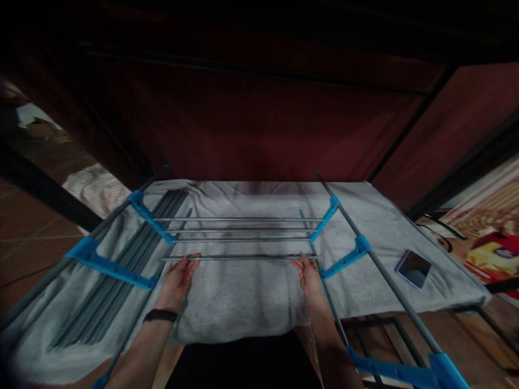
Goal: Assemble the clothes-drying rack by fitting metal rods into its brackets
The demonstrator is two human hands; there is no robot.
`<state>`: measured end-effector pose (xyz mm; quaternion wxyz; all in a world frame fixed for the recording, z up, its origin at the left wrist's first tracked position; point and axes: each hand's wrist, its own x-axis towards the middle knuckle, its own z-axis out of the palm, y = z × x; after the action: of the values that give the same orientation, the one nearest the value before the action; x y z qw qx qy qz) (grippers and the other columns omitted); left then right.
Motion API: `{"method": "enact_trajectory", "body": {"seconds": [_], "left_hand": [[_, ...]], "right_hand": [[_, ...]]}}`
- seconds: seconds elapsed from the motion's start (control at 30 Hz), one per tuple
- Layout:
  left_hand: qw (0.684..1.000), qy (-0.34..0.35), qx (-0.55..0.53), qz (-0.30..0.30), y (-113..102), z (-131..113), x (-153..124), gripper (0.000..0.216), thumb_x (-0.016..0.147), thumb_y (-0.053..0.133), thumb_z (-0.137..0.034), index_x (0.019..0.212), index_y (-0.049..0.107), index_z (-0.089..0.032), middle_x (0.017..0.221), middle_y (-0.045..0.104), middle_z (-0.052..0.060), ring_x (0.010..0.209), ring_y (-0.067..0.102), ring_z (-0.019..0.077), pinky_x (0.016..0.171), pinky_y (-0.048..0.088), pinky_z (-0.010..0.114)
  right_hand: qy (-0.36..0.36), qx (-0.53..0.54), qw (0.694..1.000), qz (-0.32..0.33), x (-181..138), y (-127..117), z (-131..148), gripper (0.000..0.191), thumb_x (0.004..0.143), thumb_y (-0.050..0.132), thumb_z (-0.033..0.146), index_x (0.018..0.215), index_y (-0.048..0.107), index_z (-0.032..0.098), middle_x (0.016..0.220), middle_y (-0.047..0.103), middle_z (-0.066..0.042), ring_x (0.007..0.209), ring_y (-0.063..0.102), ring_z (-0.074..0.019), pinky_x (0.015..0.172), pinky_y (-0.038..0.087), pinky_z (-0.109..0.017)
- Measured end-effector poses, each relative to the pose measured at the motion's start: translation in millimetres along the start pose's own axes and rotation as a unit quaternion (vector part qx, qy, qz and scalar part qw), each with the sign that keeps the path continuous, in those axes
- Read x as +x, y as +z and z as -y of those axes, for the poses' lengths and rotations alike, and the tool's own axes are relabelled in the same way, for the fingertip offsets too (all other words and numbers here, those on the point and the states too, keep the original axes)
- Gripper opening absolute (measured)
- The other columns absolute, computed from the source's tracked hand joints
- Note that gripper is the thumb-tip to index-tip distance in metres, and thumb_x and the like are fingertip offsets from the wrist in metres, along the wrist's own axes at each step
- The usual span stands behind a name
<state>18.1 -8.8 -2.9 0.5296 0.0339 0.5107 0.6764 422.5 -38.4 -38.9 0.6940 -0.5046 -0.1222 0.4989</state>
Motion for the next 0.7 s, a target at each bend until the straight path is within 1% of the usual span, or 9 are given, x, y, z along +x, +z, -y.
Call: {"method": "enact_trajectory", "body": {"seconds": [0.1,0.23,0.33,0.47,0.6,0.7], "left_hand": [[1.0,0.001,0.003,-0.009,1.7,-0.5,1.5,0.024,0.089,0.056,0.001,0.072,0.06,-0.015,0.074,0.073,0.005,0.071,0.074,0.0131,0.077,0.064,0.026],[1.0,0.005,0.002,-0.024,5.0,-0.5,0.4,0.026,0.088,0.056,0.004,0.07,0.057,-0.015,0.071,0.071,0.003,0.07,0.073,0.0127,0.074,0.065,0.026],[0.999,0.013,-0.004,-0.037,8.1,-0.9,-2.1,0.028,0.087,0.056,0.005,0.069,0.054,-0.017,0.069,0.07,0.001,0.069,0.073,0.0128,0.073,0.065,0.026],[0.999,0.021,-0.005,-0.027,9.5,-0.5,-4.2,0.027,0.085,0.058,0.004,0.071,0.053,-0.017,0.069,0.07,-0.001,0.069,0.073,0.0134,0.073,0.065,0.027],[0.999,0.028,-0.006,-0.024,7.8,0.9,-2.5,0.025,0.084,0.061,0.003,0.073,0.052,-0.018,0.07,0.069,-0.002,0.069,0.073,0.013,0.073,0.064,0.027],[0.999,0.028,-0.009,-0.029,6.2,1.8,-1.1,0.025,0.085,0.063,0.002,0.073,0.053,-0.017,0.069,0.068,-0.003,0.066,0.071,0.0119,0.074,0.064,0.027]], "right_hand": [[-0.004,0.008,1.0,0.004,-2.1,1.0,0.9,0.03,0.07,0.085,0.027,0.08,0.057,0.022,0.071,0.068,0.007,0.071,0.068,-0.0135,0.084,0.063,-0.032],[-0.001,0.019,1.0,0.022,-5.1,1.6,2.2,0.019,0.077,0.075,0.017,0.082,0.057,0.021,0.075,0.069,0.007,0.075,0.068,-0.0122,0.089,0.06,-0.033],[0.004,0.019,0.999,0.028,-6.6,2.6,3.4,0.015,0.081,0.072,0.016,0.085,0.058,0.02,0.077,0.071,0.005,0.08,0.07,-0.0134,0.09,0.06,-0.035],[0.003,0.017,0.999,0.032,-4.9,2.6,2.2,0.023,0.079,0.079,0.02,0.084,0.056,0.021,0.079,0.073,0.005,0.081,0.07,-0.0133,0.088,0.06,-0.034],[-0.011,0.018,1.0,0.006,0.9,1.0,-2.3,0.035,0.073,0.087,0.026,0.076,0.052,0.023,0.07,0.069,0.008,0.071,0.068,-0.0113,0.082,0.062,-0.031],[-0.019,0.025,1.0,-0.001,3.4,-1.2,-4.8,0.038,0.07,0.09,0.03,0.075,0.053,0.023,0.066,0.067,0.008,0.068,0.068,-0.0114,0.081,0.063,-0.031]]}}
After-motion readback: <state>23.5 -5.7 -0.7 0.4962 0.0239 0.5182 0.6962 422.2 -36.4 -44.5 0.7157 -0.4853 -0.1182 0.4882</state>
